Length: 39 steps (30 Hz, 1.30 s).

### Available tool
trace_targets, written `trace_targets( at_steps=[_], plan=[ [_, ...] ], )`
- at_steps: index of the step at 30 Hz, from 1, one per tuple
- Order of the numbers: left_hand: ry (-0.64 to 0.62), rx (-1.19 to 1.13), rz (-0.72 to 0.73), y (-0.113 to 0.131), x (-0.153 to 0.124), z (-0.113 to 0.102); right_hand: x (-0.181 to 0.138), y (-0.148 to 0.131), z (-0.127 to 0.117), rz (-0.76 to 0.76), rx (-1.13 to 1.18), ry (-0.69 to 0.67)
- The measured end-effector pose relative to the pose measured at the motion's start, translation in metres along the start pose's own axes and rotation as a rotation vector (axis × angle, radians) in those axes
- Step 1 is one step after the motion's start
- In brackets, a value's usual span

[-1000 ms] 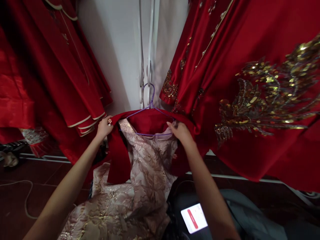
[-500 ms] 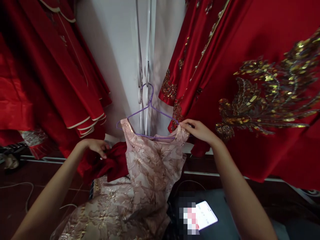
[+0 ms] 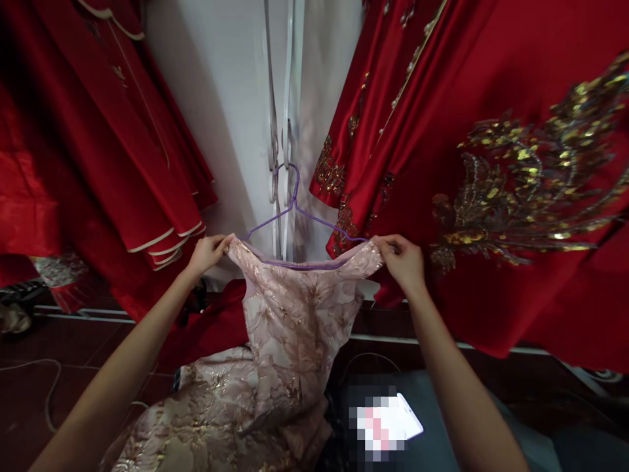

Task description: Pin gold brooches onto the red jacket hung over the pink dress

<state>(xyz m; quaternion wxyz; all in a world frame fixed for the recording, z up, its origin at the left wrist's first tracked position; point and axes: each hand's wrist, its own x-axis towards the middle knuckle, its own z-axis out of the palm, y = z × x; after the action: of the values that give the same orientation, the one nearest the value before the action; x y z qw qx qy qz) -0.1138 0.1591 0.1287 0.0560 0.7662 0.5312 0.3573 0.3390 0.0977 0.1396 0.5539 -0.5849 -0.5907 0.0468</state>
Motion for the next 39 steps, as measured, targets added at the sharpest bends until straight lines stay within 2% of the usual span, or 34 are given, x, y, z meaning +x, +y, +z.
trace_targets(
  at_steps=[2, 3, 5, 7, 9, 10, 13, 15, 17, 21, 24, 27, 30, 34, 39],
  plan=[
    [-0.043, 0.084, -0.057, -0.012, -0.015, 0.000, -0.015, 0.016, -0.005, 0.078, -0.147, 0.076],
    [-0.090, 0.124, -0.078, -0.017, -0.022, 0.000, -0.025, 0.023, -0.007, 0.108, -0.222, 0.069],
    [-0.214, 0.183, -0.082, -0.019, -0.036, 0.002, -0.045, 0.031, -0.008, 0.116, -0.274, -0.074],
    [-0.313, 0.195, -0.022, -0.010, -0.045, 0.002, -0.064, 0.030, -0.007, 0.057, -0.212, -0.297],
    [-0.330, 0.150, 0.102, 0.011, -0.048, 0.003, -0.077, 0.016, -0.004, -0.042, -0.125, -0.429],
    [-0.305, 0.113, 0.177, 0.025, -0.048, 0.005, -0.081, 0.007, -0.002, -0.096, -0.099, -0.438],
    [-0.190, -0.021, 0.406, 0.068, -0.038, 0.015, -0.081, -0.023, 0.002, -0.234, -0.064, -0.340],
    [-0.189, -0.071, 0.505, 0.089, -0.031, 0.028, -0.073, -0.034, 0.002, -0.280, -0.054, -0.252],
    [-0.237, -0.075, 0.540, 0.099, -0.026, 0.044, -0.061, -0.033, 0.001, -0.295, -0.057, -0.129],
    [-0.309, -0.049, 0.518, 0.098, -0.029, 0.066, -0.038, -0.004, -0.008, -0.260, -0.140, 0.091],
    [-0.308, -0.060, 0.510, 0.095, -0.036, 0.067, -0.031, 0.015, -0.016, -0.174, -0.218, 0.164],
    [-0.311, -0.063, 0.501, 0.094, -0.041, 0.061, -0.031, 0.020, -0.023, -0.118, -0.261, 0.210],
    [-0.322, -0.049, 0.501, 0.095, -0.043, 0.058, -0.033, 0.016, -0.027, -0.144, -0.263, 0.223],
    [-0.326, -0.029, 0.492, 0.096, -0.042, 0.058, -0.029, 0.004, -0.024, -0.253, -0.286, 0.238],
    [-0.331, -0.103, 0.481, 0.105, -0.048, 0.055, -0.015, -0.031, 0.001, -0.337, -0.275, 0.263]
  ],
)
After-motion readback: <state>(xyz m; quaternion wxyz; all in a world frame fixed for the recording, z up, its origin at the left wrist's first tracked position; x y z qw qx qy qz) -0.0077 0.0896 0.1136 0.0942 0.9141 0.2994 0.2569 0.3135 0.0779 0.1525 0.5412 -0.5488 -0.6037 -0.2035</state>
